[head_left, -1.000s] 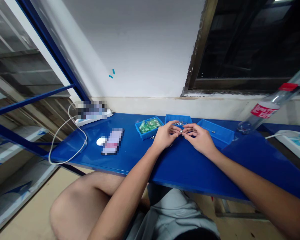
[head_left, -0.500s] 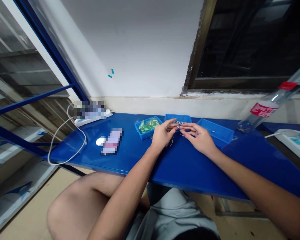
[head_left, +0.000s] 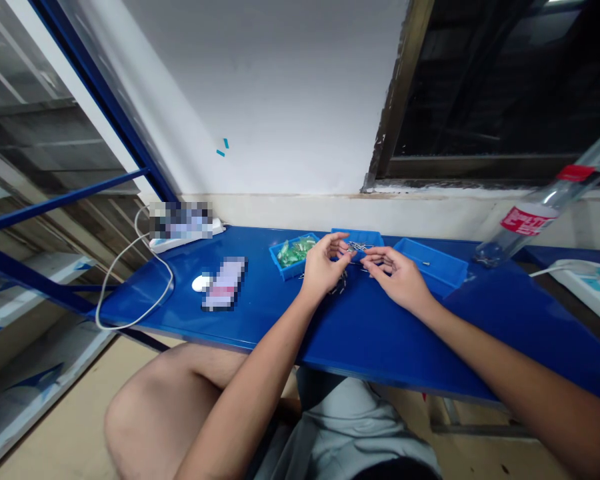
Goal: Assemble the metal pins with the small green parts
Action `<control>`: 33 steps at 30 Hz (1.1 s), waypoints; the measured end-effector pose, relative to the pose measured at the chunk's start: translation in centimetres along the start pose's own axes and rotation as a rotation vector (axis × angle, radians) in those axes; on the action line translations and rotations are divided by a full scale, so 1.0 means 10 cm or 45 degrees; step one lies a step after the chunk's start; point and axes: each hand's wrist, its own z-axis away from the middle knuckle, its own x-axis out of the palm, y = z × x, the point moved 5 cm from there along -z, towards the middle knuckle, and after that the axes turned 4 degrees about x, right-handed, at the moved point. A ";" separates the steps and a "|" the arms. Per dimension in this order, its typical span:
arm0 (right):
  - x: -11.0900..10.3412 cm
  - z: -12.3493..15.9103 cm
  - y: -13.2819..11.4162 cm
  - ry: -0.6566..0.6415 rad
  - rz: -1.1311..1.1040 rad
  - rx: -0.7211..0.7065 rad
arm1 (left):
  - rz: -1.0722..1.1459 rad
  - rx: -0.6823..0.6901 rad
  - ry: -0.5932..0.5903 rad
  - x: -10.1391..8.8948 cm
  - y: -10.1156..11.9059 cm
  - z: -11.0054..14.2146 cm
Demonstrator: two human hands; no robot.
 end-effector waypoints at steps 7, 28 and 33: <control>0.01 0.00 -0.03 -0.013 -0.018 -0.004 | 0.284 -0.110 0.001 0.02 0.00 0.00; 0.03 0.02 -0.07 0.008 -0.014 -0.077 | -0.034 0.078 -0.274 0.15 0.03 0.07; -0.07 0.01 -0.22 0.057 0.219 -0.178 | -0.104 0.107 -0.303 0.17 0.05 0.08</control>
